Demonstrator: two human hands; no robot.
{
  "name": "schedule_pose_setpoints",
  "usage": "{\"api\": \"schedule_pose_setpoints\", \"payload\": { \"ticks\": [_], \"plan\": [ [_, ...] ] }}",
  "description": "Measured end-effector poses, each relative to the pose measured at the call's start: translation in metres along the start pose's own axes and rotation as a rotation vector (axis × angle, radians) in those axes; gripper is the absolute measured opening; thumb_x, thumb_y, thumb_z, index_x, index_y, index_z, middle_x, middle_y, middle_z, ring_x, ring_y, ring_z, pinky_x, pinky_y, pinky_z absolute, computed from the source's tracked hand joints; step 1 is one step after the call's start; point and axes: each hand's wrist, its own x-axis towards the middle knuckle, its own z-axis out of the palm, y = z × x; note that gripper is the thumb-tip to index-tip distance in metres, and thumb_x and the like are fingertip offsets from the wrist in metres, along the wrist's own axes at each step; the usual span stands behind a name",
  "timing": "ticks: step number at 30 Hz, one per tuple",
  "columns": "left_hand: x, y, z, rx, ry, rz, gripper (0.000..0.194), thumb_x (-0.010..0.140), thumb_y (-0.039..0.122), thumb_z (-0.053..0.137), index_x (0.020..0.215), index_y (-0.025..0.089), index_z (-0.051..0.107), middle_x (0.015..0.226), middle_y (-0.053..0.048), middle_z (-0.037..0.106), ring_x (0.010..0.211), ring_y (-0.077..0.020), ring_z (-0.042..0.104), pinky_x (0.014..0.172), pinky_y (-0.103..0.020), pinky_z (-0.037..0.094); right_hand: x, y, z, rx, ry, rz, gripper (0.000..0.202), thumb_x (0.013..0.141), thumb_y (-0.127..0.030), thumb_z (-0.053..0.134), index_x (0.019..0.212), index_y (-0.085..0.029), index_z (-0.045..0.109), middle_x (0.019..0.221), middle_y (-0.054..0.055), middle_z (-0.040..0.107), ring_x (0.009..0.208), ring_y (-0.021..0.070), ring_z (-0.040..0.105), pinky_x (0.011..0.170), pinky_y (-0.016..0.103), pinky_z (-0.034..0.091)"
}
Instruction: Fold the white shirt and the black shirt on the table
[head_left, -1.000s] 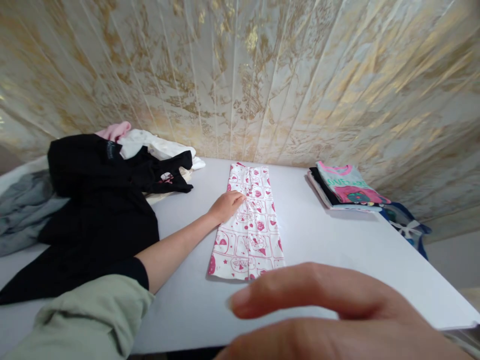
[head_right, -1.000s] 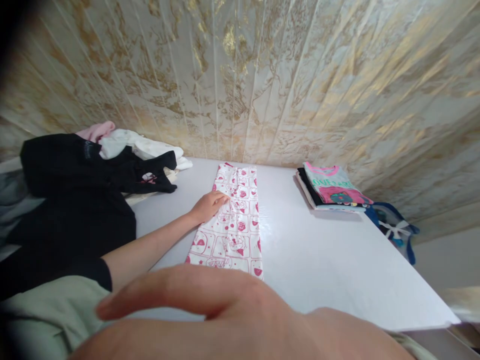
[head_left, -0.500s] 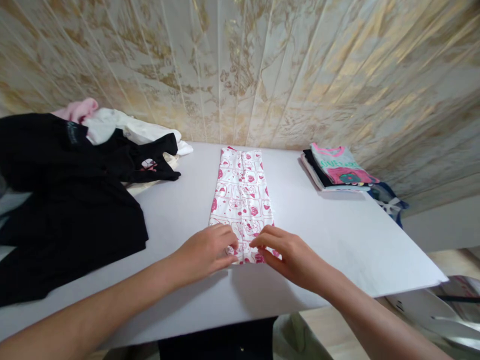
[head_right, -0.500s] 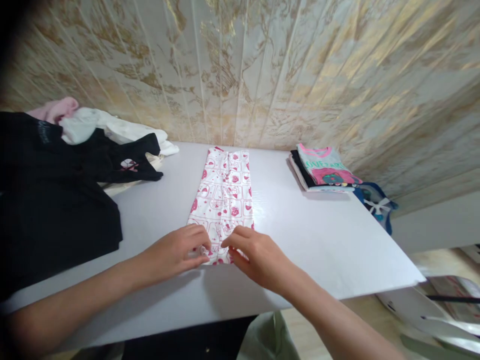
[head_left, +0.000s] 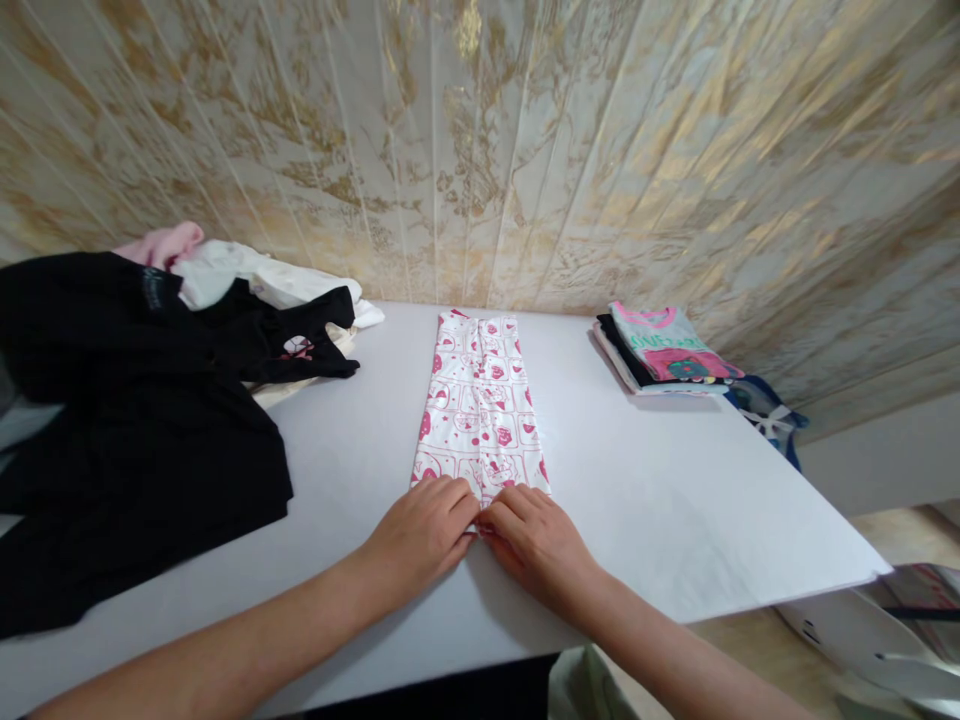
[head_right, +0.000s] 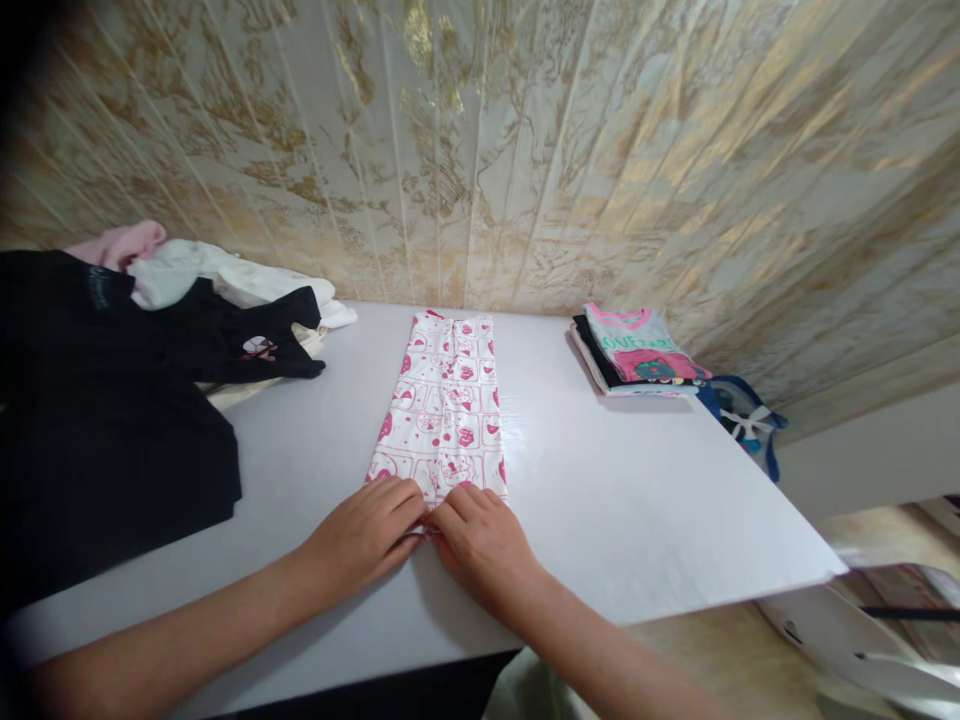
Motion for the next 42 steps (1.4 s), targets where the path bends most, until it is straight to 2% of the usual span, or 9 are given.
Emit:
{"api": "schedule_pose_setpoints", "payload": {
  "ticks": [4, 9, 14, 21, 25, 27, 33, 38, 42],
  "plan": [
    [-0.001, 0.002, -0.003, -0.031, -0.019, -0.01, 0.012, 0.083, 0.023, 0.062, 0.09, 0.017, 0.054, 0.095, -0.006, 0.058, 0.088, -0.023, 0.053, 0.077, -0.037, 0.043, 0.001, 0.001, 0.001, 0.066, -0.006, 0.043, 0.011, 0.087, -0.012, 0.055, 0.092, -0.02, 0.06, 0.085, 0.003, 0.059, 0.078, 0.0169, 0.051, 0.068, 0.029, 0.039],
    [0.001, 0.002, 0.004, 0.052, -0.003, -0.035, 0.009, 0.082, 0.011, 0.054, 0.088, 0.018, 0.054, 0.093, -0.006, 0.058, 0.086, -0.0228, 0.053, 0.077, -0.037, 0.043, 0.003, 0.002, -0.003, 0.112, -0.045, 0.09, 0.009, 0.085, -0.014, 0.06, 0.091, -0.02, 0.06, 0.087, 0.002, 0.059, 0.079, 0.017, 0.053, 0.07, 0.029, 0.04],
    [0.005, 0.0, 0.007, 0.039, 0.008, -0.043, 0.012, 0.081, 0.008, 0.049, 0.084, 0.018, 0.054, 0.09, -0.005, 0.058, 0.084, -0.0227, 0.052, 0.076, -0.037, 0.043, 0.0, -0.002, -0.005, 0.097, -0.093, 0.081, 0.021, 0.081, -0.016, 0.066, 0.101, -0.022, 0.058, 0.093, 0.003, 0.06, 0.087, 0.0201, 0.054, 0.074, 0.032, 0.042],
    [0.003, -0.001, 0.001, -0.228, 0.021, -0.126, 0.009, 0.083, 0.011, 0.05, 0.085, 0.02, 0.049, 0.091, -0.002, 0.056, 0.086, -0.0197, 0.053, 0.076, -0.034, 0.043, 0.002, -0.001, 0.003, 0.03, 0.008, 0.081, 0.015, 0.085, -0.009, 0.057, 0.095, -0.02, 0.059, 0.087, 0.003, 0.06, 0.08, 0.0182, 0.054, 0.07, 0.03, 0.042],
    [-0.002, 0.002, 0.0, -0.131, 0.091, -0.081, 0.021, 0.08, 0.02, 0.061, 0.098, 0.019, 0.049, 0.099, -0.004, 0.057, 0.094, -0.0239, 0.051, 0.085, -0.041, 0.042, 0.005, 0.002, -0.004, 0.096, 0.024, 0.081, 0.019, 0.085, -0.007, 0.054, 0.098, -0.02, 0.059, 0.087, 0.003, 0.06, 0.08, 0.0174, 0.055, 0.07, 0.028, 0.044],
    [-0.002, 0.003, -0.002, -0.057, 0.127, -0.063, 0.023, 0.08, 0.015, 0.06, 0.101, 0.019, 0.05, 0.101, -0.005, 0.058, 0.095, -0.0244, 0.051, 0.088, -0.042, 0.041, 0.007, 0.001, -0.009, 0.113, 0.041, 0.082, 0.019, 0.086, -0.006, 0.053, 0.099, -0.02, 0.058, 0.086, 0.003, 0.06, 0.079, 0.0171, 0.055, 0.07, 0.028, 0.044],
    [-0.001, -0.002, -0.008, -0.024, 0.167, -0.04, 0.015, 0.085, 0.007, 0.048, 0.091, 0.02, 0.054, 0.09, -0.004, 0.06, 0.084, -0.0216, 0.054, 0.076, -0.036, 0.044, 0.013, -0.002, -0.017, 0.031, 0.071, 0.048, 0.012, 0.088, -0.011, 0.054, 0.095, -0.02, 0.057, 0.082, 0.003, 0.06, 0.074, 0.0169, 0.054, 0.066, 0.028, 0.041],
    [-0.004, -0.006, -0.015, -0.162, 0.174, 0.022, 0.017, 0.095, 0.021, 0.044, 0.088, 0.019, 0.059, 0.086, -0.004, 0.062, 0.081, -0.0192, 0.056, 0.074, -0.031, 0.044, 0.013, 0.0, -0.026, 0.033, 0.05, -0.028, 0.013, 0.095, -0.018, 0.047, 0.094, -0.02, 0.06, 0.08, 0.003, 0.062, 0.073, 0.0162, 0.055, 0.067, 0.028, 0.041],
    [-0.006, -0.01, -0.042, -0.551, 0.058, 0.081, 0.033, 0.098, 0.039, 0.04, 0.086, 0.019, 0.063, 0.083, -0.003, 0.064, 0.08, -0.0161, 0.058, 0.075, -0.027, 0.044, 0.014, -0.005, -0.053, 0.156, -0.069, -0.077, 0.019, 0.098, -0.022, 0.043, 0.092, -0.02, 0.061, 0.078, 0.002, 0.062, 0.072, 0.0149, 0.056, 0.066, 0.027, 0.041]
  ]
}}
